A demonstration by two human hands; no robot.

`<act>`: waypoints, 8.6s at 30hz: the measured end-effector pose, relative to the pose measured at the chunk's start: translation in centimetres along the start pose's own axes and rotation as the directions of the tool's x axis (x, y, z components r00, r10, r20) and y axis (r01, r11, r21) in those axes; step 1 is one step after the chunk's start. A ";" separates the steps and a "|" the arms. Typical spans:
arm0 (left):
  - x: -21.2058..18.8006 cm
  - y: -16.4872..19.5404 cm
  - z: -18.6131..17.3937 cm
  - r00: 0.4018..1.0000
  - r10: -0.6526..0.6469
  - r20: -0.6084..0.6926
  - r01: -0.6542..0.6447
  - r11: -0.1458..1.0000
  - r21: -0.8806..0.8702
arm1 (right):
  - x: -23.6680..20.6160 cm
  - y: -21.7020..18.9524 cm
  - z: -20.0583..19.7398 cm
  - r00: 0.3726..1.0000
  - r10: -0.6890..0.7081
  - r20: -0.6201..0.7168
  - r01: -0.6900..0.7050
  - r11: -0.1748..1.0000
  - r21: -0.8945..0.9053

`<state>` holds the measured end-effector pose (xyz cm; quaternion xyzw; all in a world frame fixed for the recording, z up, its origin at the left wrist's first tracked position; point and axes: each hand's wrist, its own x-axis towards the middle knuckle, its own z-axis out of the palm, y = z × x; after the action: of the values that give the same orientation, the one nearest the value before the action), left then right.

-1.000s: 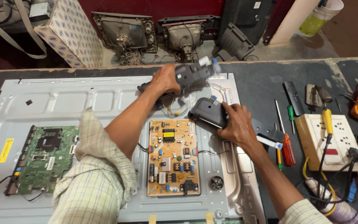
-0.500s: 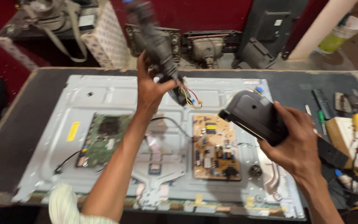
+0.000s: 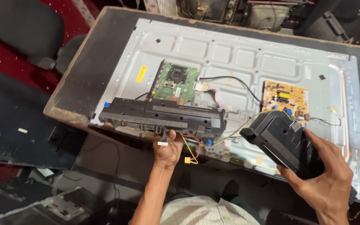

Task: The person uses a red-handled screwdriver to loosen screws on a disassembled television chassis, then installs a black plastic component and connects several wires to the mainboard. The person secures the component and organizes the wiring within the chassis.

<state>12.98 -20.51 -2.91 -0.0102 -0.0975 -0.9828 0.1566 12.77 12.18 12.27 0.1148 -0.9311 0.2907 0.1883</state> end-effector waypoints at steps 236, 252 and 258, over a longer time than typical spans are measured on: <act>1.9 17.9 -8.8 0.821 0.008 -0.570 0.494 0.490 0.718 | 2.4 -16.3 27.4 0.879 -0.104 0.465 0.024 0.984 0.174; 5.5 24.4 -8.2 0.860 0.504 -0.083 0.185 -0.155 0.970 | 2.2 -16.0 28.0 0.888 -0.088 0.452 0.010 0.985 0.171; 5.3 23.7 -8.1 0.850 0.482 -0.214 0.287 -0.084 0.954 | 1.9 -15.5 28.1 0.888 -0.095 0.449 0.043 0.991 0.124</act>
<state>15.35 -45.82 -6.15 0.3590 -0.7382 -0.5321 0.2075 8.08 -16.92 -0.55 0.2229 -0.9271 0.2998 -0.0308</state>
